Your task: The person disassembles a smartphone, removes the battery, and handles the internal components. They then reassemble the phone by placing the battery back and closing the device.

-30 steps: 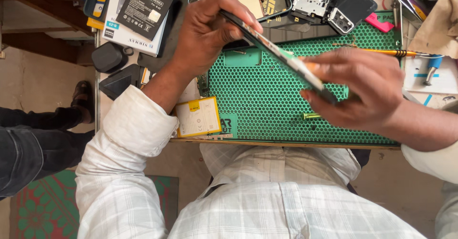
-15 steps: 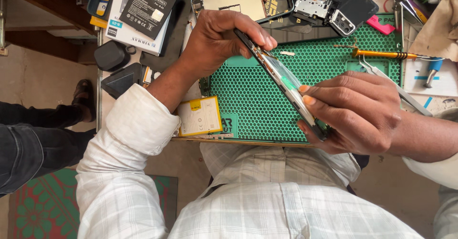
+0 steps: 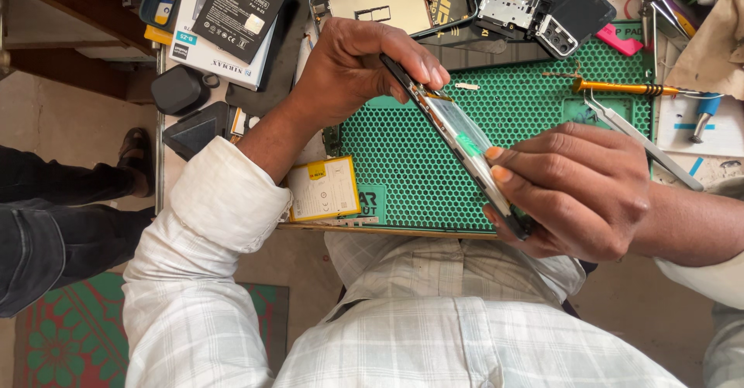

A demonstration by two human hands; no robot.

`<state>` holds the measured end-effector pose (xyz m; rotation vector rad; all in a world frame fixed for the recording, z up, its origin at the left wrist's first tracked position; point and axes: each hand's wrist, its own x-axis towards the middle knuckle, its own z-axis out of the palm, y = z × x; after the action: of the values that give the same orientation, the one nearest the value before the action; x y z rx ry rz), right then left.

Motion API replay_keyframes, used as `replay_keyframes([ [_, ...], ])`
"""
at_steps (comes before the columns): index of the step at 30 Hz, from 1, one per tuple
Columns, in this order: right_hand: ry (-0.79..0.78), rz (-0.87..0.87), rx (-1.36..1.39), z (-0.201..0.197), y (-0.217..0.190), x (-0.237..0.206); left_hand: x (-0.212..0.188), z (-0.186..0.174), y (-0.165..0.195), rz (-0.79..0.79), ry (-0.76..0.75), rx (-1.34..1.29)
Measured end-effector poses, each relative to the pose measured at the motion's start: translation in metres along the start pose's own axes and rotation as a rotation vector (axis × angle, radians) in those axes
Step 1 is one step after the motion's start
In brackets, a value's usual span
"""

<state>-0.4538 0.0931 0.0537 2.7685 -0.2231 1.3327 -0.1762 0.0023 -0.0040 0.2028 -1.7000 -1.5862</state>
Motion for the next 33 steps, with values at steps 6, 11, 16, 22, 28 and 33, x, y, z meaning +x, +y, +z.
replay_keyframes([
  [6,-0.011,-0.013,-0.001,-0.0017,0.0006,-0.0002,0.0015,0.0018,0.0002,0.004,-0.006,-0.022],
  [11,-0.007,-0.020,-0.003,-0.0023,0.0011,-0.0023,0.0023,0.0028,-0.0008,0.006,-0.005,-0.021],
  [16,0.007,-0.021,0.004,-0.0007,0.0012,-0.0060,0.0018,0.0044,-0.0017,0.001,-0.006,-0.018],
  [22,0.008,-0.024,0.005,-0.0006,0.0017,-0.0075,0.0034,0.0050,-0.0029,0.015,-0.011,0.008],
  [28,0.001,-0.025,-0.004,-0.0009,0.0014,-0.0074,0.0022,0.0044,-0.0032,0.029,-0.017,0.002],
  [33,0.007,-0.021,0.004,-0.0004,0.0008,-0.0068,0.0019,0.0045,-0.0043,0.034,-0.020,0.002],
])
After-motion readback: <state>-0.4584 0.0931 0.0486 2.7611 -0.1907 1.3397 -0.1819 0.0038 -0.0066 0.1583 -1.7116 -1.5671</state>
